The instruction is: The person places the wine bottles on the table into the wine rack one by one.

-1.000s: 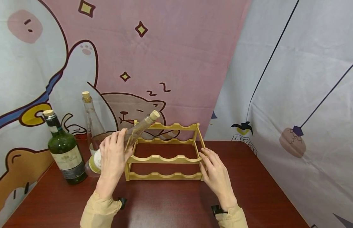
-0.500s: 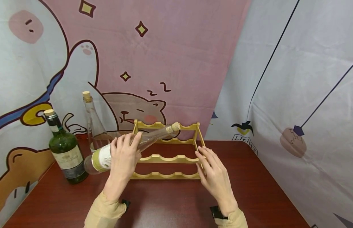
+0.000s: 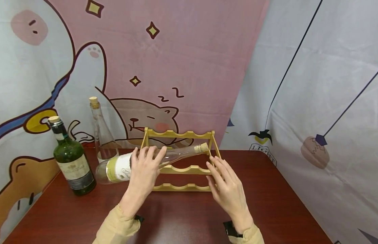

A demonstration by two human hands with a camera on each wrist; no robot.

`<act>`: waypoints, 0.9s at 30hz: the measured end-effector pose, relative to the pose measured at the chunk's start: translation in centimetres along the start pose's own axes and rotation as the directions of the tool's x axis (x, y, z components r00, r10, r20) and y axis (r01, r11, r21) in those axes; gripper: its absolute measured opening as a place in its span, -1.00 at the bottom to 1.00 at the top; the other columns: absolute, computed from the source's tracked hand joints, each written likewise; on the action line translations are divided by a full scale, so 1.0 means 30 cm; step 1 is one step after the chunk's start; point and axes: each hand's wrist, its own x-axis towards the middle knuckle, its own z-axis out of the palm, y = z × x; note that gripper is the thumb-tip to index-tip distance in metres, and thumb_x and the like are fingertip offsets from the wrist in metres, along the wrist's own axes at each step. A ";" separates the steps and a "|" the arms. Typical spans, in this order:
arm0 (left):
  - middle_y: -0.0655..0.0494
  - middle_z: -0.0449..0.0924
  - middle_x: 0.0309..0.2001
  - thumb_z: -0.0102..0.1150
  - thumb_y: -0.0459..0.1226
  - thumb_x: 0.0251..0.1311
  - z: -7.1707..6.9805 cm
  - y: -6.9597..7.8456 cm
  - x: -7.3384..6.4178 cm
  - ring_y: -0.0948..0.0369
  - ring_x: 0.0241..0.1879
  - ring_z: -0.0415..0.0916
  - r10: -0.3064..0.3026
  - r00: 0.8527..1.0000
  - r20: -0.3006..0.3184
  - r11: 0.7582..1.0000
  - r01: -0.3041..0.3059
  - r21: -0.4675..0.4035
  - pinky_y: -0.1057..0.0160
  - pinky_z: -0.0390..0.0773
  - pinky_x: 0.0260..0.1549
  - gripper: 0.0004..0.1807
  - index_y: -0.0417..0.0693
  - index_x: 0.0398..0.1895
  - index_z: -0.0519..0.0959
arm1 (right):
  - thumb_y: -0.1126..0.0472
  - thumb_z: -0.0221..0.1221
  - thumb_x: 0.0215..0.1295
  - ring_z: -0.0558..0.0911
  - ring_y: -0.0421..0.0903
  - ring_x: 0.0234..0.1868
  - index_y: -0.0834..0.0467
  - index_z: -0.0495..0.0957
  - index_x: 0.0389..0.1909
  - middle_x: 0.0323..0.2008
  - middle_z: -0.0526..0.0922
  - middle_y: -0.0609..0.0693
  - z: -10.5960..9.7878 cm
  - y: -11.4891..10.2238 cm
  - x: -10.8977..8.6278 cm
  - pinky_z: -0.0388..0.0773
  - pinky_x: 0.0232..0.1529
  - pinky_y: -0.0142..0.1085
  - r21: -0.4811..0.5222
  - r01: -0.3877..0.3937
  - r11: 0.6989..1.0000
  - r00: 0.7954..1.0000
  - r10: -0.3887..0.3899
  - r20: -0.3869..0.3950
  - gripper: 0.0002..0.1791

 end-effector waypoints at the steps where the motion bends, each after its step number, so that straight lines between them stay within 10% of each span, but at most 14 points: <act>1: -0.07 0.52 -0.12 0.59 -0.40 -0.54 0.001 0.004 0.000 -0.11 -0.07 0.47 0.009 1.000 -0.001 1.000 -0.009 0.002 -0.28 0.36 0.04 -0.12 0.08 0.06 0.43 | 0.14 -0.04 0.43 0.54 0.12 0.12 0.27 0.55 0.06 0.07 0.59 0.19 0.000 -0.002 0.003 0.26 0.37 -0.28 -0.003 0.008 1.000 1.000 -0.008 -0.008 -0.63; 17: -0.04 0.53 -0.15 0.39 -0.51 -0.27 0.018 0.054 0.009 -0.08 -0.14 0.48 0.143 0.989 -0.023 0.987 -0.141 0.078 -0.22 0.42 -0.02 -0.32 0.15 -0.01 0.44 | 0.16 -0.03 0.41 0.55 0.14 0.04 0.25 0.58 0.01 -0.03 0.59 0.21 0.001 -0.026 0.026 0.19 0.42 -0.24 -0.103 0.075 0.992 0.991 -0.085 -0.104 -0.66; 27: -0.01 0.52 -0.16 0.40 -0.46 -0.32 0.023 0.093 0.011 -0.04 -0.13 0.48 0.225 0.974 0.019 0.964 -0.225 0.139 -0.14 0.45 0.00 -0.29 0.19 0.00 0.39 | 0.13 -0.12 0.46 0.55 0.08 0.06 0.19 0.55 0.07 0.01 0.59 0.14 0.011 -0.043 0.019 0.11 0.46 -0.16 -0.163 0.059 0.985 0.998 -0.062 -0.019 -0.63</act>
